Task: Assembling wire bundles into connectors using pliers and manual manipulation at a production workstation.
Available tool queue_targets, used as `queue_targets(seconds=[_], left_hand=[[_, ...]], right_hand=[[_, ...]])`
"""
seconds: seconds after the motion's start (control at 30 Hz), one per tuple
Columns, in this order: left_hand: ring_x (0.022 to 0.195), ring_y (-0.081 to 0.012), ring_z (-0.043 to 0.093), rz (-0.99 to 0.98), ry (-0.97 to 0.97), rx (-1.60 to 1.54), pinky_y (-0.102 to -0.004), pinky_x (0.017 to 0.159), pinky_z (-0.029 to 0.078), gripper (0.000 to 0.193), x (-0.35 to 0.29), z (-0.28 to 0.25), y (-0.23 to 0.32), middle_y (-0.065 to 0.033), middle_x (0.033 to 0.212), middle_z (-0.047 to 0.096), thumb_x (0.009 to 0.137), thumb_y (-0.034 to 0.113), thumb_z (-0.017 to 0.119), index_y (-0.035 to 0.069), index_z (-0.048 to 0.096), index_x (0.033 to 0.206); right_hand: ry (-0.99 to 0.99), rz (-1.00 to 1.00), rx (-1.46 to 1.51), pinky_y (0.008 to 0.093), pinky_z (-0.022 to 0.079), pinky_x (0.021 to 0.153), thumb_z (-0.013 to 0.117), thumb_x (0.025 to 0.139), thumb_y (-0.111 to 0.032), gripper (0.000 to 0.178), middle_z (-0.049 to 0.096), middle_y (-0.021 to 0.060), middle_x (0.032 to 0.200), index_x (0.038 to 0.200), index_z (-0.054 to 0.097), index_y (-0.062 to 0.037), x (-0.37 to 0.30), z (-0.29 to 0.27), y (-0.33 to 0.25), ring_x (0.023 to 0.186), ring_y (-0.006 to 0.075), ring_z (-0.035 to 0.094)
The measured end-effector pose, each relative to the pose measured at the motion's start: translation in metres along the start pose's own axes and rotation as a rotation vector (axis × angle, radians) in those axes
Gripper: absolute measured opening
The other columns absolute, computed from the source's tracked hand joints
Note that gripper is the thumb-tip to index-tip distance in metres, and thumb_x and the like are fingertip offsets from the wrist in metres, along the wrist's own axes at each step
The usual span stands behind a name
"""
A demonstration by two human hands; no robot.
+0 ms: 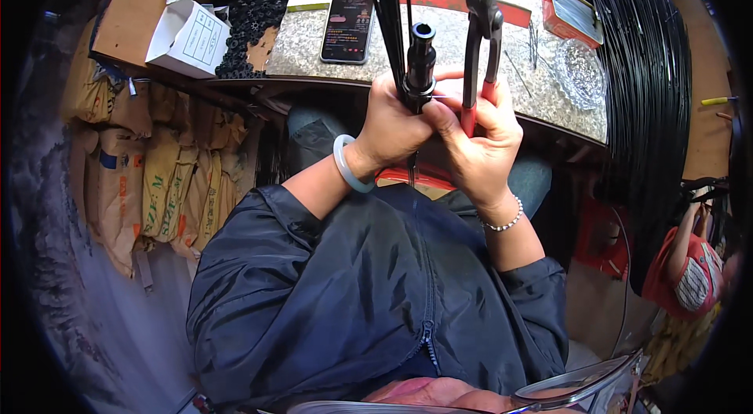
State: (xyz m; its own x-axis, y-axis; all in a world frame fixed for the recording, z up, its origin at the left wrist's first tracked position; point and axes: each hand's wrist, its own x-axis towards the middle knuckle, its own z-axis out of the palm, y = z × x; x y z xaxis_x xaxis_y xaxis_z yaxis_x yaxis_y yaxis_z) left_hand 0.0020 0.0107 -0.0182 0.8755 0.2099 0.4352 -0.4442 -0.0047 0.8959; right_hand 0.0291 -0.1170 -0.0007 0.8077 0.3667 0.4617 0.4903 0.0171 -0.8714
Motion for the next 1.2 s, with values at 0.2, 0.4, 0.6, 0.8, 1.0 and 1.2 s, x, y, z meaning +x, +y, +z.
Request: queue_targets(seconds=[0.2,0.4,0.6,0.8,1.0,1.2], left_hand=[[0.084,-0.0169,0.066,0.071,-0.021,0.067,-0.0296,0.074,0.050,0.015,-0.001,0.001,-0.004,-0.0136,0.101,0.068,0.072,0.000,0.066,0.002,0.070,0.086],[0.084,-0.0161,0.066,0.091,-0.008,0.184,-0.0295,0.073,0.051,0.012,-0.001,0.006,-0.002,-0.0134,0.100,0.068,0.076,0.000,0.061,0.001,0.069,0.085],[0.078,-0.0056,0.060,-0.216,0.164,-0.119,-0.0214,0.066,0.048,0.013,0.000,0.007,0.011,-0.0037,0.087,0.068,0.087,0.000,0.059,-0.004,0.068,0.095],[0.039,-0.0019,0.041,-0.155,0.177,0.046,-0.0182,0.036,0.027,0.021,0.005,-0.009,0.012,0.0029,0.053,0.051,0.090,0.009,0.060,-0.003,0.063,0.107],[0.039,-0.0002,0.040,-0.155,0.116,0.024,-0.0180,0.036,0.026,0.022,0.006,-0.008,0.010,0.0040,0.050,0.049,0.093,0.007,0.053,-0.005,0.063,0.109],[0.039,0.0001,0.039,-0.169,0.105,0.005,-0.0178,0.037,0.026,0.023,0.007,-0.006,0.009,0.0045,0.050,0.048,0.092,0.007,0.054,-0.006,0.063,0.109]], right_hand=[[0.030,0.005,0.010,0.0277,0.044,0.072,0.077,0.073,-0.008,0.017,0.057,0.0072,0.088,0.088,0.070,-0.0010,-0.002,-0.001,0.000,0.081,0.0170,0.055],[0.015,-0.047,-0.007,0.0287,0.045,0.080,0.074,0.076,-0.005,0.014,0.060,0.0107,0.098,0.088,0.068,0.0011,-0.005,-0.001,0.002,0.092,0.0188,0.058],[-0.113,0.030,-0.057,0.0271,0.043,0.076,0.070,0.077,0.001,0.019,0.055,0.0067,0.094,0.095,0.064,0.0012,-0.002,-0.018,0.001,0.084,0.0182,0.054],[-0.206,-0.297,-0.692,0.0272,0.045,0.059,0.075,0.069,-0.001,0.029,0.053,0.0103,0.086,0.096,0.065,-0.0015,-0.001,-0.079,-0.018,0.068,0.0208,0.054],[-0.252,-0.534,-1.107,0.0320,0.045,0.060,0.081,0.064,-0.019,0.030,0.056,0.0063,0.090,0.089,0.068,-0.0084,0.005,-0.090,-0.041,0.072,0.0223,0.055],[-0.270,-0.585,-1.224,0.0325,0.043,0.057,0.079,0.067,-0.023,0.029,0.057,0.0063,0.092,0.088,0.066,-0.0076,0.002,-0.092,-0.047,0.072,0.0214,0.055]])
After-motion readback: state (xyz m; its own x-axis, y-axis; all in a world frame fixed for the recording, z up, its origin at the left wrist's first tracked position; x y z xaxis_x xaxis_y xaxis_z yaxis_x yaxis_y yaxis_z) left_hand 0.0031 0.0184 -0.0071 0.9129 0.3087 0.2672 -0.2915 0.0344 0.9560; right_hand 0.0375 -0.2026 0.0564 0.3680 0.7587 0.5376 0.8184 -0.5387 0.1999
